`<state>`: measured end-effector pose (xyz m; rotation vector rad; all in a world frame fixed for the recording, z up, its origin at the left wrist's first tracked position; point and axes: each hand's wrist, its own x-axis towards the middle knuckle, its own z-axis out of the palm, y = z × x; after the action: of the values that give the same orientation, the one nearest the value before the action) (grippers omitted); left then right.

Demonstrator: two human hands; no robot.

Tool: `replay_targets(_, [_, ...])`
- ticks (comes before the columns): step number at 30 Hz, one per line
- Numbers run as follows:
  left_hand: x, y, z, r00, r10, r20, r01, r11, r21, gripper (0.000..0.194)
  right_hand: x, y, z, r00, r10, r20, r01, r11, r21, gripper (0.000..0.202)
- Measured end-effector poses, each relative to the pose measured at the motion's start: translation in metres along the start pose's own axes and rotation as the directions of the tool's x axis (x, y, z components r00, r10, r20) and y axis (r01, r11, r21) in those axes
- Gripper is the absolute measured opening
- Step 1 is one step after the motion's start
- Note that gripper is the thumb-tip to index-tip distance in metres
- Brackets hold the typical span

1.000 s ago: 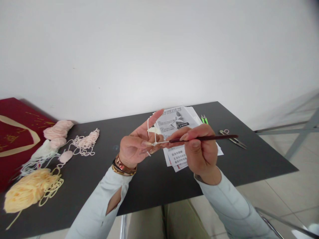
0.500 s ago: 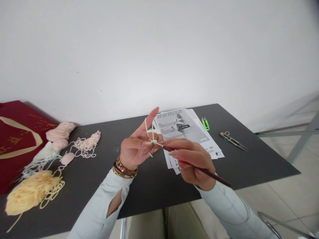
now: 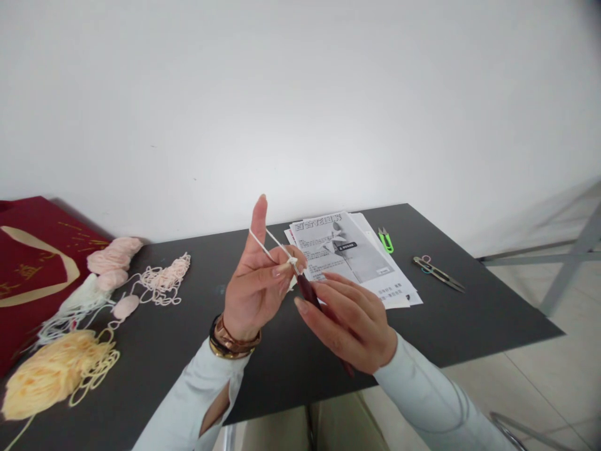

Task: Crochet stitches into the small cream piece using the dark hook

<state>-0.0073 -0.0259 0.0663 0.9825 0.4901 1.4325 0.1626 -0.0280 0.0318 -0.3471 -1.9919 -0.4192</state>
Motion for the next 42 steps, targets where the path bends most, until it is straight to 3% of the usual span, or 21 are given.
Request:
replay_targets(5, [0.002,0.0,-0.009,0.997,0.075,-0.015,-0.073,0.993,0.097,0.097,-0.005,-0.003,0.007,0.996,0.078,-0.043,-0.077,0.997,0.032,0.027])
replay_targets(10, [0.005,0.002,-0.016,0.995,0.091,0.031,-0.095,0.984,0.148,0.088,-0.009,-0.003,0.008,0.979,0.197,-0.05,-0.179,0.953,0.243,0.036])
replay_targets(17, [0.004,0.003,-0.016,0.999,0.026,0.035,-0.029,0.994,0.107,0.085,-0.003,-0.002,0.007,0.878,0.461,-0.129,-0.355,0.808,0.47,0.032])
replay_targets(20, [0.005,0.003,-0.017,0.997,0.034,0.071,-0.04,0.996,0.08,0.079,-0.001,0.002,0.009,0.812,0.554,-0.185,-0.373,0.735,0.566,0.022])
replay_targets(24, [0.008,0.001,-0.019,0.987,0.035,0.158,-0.045,0.997,0.063,0.072,0.0,0.008,0.01,0.749,0.643,-0.159,-0.372,0.606,0.703,0.018])
replay_targets(28, [0.01,-0.003,-0.02,0.978,0.023,0.205,-0.025,1.0,0.01,0.068,0.001,0.013,0.008,0.738,0.664,-0.118,-0.341,0.518,0.785,0.016])
replay_targets(33, [0.009,-0.004,-0.017,0.982,-0.013,0.187,0.017,1.0,-0.019,0.067,0.0,0.017,0.008,0.719,0.69,-0.086,-0.331,0.448,0.83,0.015])
replay_targets(35, [0.009,-0.004,-0.016,0.983,-0.022,0.184,0.027,0.999,-0.027,0.067,0.001,0.018,0.008,0.689,0.723,-0.052,-0.326,0.373,0.869,0.014])
replay_targets(37, [0.009,-0.004,-0.015,0.984,-0.021,0.179,0.027,0.999,-0.029,0.066,0.001,0.02,0.008,0.629,0.777,0.01,-0.331,0.256,0.908,0.013])
replay_targets(42, [0.008,-0.006,-0.015,0.987,0.045,0.151,-0.054,0.997,0.051,0.067,0.004,0.024,0.01,0.443,0.845,0.301,-0.32,-0.165,0.933,0.013])
